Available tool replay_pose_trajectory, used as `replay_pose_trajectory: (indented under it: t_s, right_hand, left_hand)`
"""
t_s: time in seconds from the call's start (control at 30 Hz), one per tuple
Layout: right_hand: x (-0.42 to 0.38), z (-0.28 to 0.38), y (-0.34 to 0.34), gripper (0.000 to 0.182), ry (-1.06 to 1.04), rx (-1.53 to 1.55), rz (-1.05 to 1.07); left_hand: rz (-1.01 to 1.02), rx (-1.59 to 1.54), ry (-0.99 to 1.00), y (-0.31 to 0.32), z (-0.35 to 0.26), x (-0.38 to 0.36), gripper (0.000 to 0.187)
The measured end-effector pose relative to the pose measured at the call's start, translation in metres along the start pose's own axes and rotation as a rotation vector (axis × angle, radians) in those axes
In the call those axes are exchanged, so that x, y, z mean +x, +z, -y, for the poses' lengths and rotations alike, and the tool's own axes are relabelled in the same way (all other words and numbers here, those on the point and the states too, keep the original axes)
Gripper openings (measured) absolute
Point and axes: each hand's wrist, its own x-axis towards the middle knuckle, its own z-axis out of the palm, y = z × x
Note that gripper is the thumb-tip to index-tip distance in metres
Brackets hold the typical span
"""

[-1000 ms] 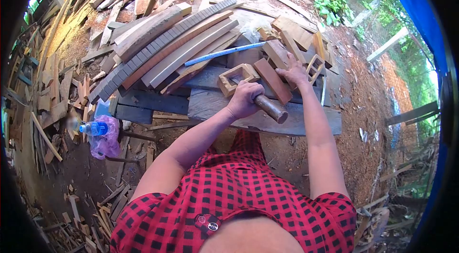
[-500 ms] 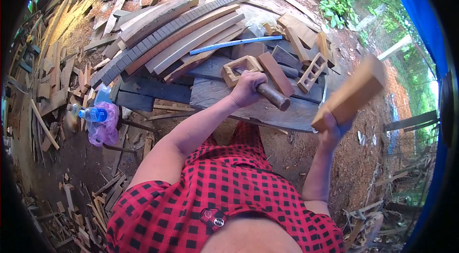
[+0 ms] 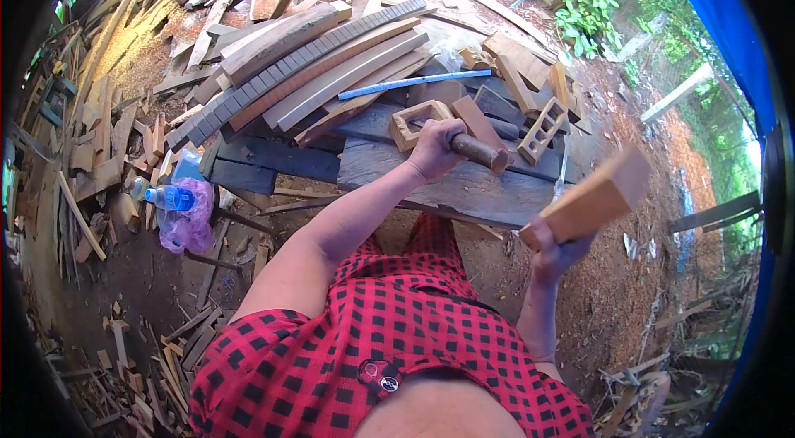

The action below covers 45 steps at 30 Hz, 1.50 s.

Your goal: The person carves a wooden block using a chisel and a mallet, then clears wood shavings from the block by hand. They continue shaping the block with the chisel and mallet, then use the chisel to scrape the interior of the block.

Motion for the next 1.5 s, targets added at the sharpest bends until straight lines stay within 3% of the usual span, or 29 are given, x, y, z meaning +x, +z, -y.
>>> replay_pose_trajectory:
  t_s: [0.07, 0.13, 0.2, 0.27, 0.33, 0.4, 0.47, 0.53, 0.6, 0.63, 0.7, 0.73, 0.87, 0.93, 1.07, 1.1, 1.2, 1.27, 1.33, 1.43, 1.5]
  right_hand:
    - [0.004, -0.005, 0.003, 0.077, -0.275, 0.022, -0.114]
    - [0.001, -0.029, 0.012, 0.076, -0.227, 0.058, -0.069]
    - [0.005, -0.045, 0.021, 0.081, -0.284, -0.298, 0.263]
    - [0.011, -0.044, 0.017, 0.084, -0.235, -0.212, 0.29]
    - [0.008, -0.024, 0.003, 0.082, -0.133, -0.248, 0.104]
    - [0.012, 0.007, -0.001, 0.081, -0.033, -0.087, 0.114]
    - [0.016, 0.016, 0.0, 0.077, -0.295, 0.172, -0.168]
    - [0.013, 0.002, 0.008, 0.076, -0.291, 0.227, -0.208]
    - [0.01, -0.026, 0.016, 0.076, -0.259, -0.117, 0.026]
    - [0.01, -0.032, 0.018, 0.076, -0.261, -0.117, 0.026]
    - [0.014, -0.037, 0.023, 0.076, 0.034, -0.088, 0.309]
    - [0.02, -0.033, 0.021, 0.076, 0.027, -0.086, 0.311]
    - [0.026, 0.024, 0.01, 0.079, 0.014, -0.048, 0.148]
    - [0.022, 0.043, 0.015, 0.078, -0.139, 0.268, -0.129]
    - [0.016, -0.01, 0.017, 0.079, -0.184, -0.024, 0.018]
    - [0.02, -0.028, 0.018, 0.081, -0.152, -0.241, 0.194]
    - [0.022, -0.035, 0.018, 0.079, -0.147, -0.205, 0.245]
    - [0.022, -0.006, 0.006, 0.074, -0.034, -0.145, 0.22]
    - [0.027, 0.029, -0.003, 0.074, -0.006, -0.085, 0.072]
    - [0.028, 0.049, 0.004, 0.071, -0.287, 0.275, -0.207]
    - [0.02, 0.027, 0.012, 0.073, -0.263, 0.213, -0.201]
  left_hand:
    - [-0.009, -0.003, 0.012, 0.003, 0.005, 0.0, 0.028]
    - [-0.017, -0.008, 0.026, 0.005, 0.005, 0.002, 0.028]
    - [-0.082, 0.032, 0.071, 0.004, 0.002, 0.003, 0.025]
    - [-0.077, -0.017, 0.035, 0.003, 0.002, 0.005, 0.024]
    - [-0.064, -0.065, -0.022, 0.001, 0.002, 0.001, 0.023]
    - [-0.053, -0.122, -0.005, 0.0, -0.001, 0.006, 0.021]
    - [-0.065, -0.094, 0.01, 0.0, 0.0, 0.005, 0.021]
    - [-0.081, -0.068, 0.027, 0.002, 0.0, 0.006, 0.021]
    - [-0.069, -0.036, -0.01, 0.002, 0.002, 0.005, 0.023]
    - [-0.07, -0.037, -0.008, 0.001, 0.003, 0.004, 0.023]
    - [-0.037, -0.069, 0.005, -0.002, 0.005, 0.006, 0.024]
    - [-0.042, -0.066, 0.01, -0.002, 0.005, 0.01, 0.024]
    - [-0.059, -0.019, -0.045, 0.001, 0.007, 0.007, 0.027]
    - [-0.041, -0.016, -0.045, 0.001, 0.007, 0.005, 0.028]
    - [-0.057, -0.003, -0.042, 0.001, 0.005, 0.008, 0.028]
    - [-0.078, 0.039, -0.012, 0.002, 0.007, 0.009, 0.029]
    - [-0.062, 0.026, -0.015, 0.003, 0.012, 0.01, 0.03]
    - [-0.017, -0.034, -0.076, 0.005, 0.014, 0.002, 0.03]
    - [-0.058, 0.052, -0.002, 0.004, 0.011, 0.005, 0.03]
    - [-0.081, 0.032, 0.014, 0.004, 0.011, 0.005, 0.029]
    - [-0.091, 0.041, 0.0, 0.002, 0.006, 0.006, 0.028]
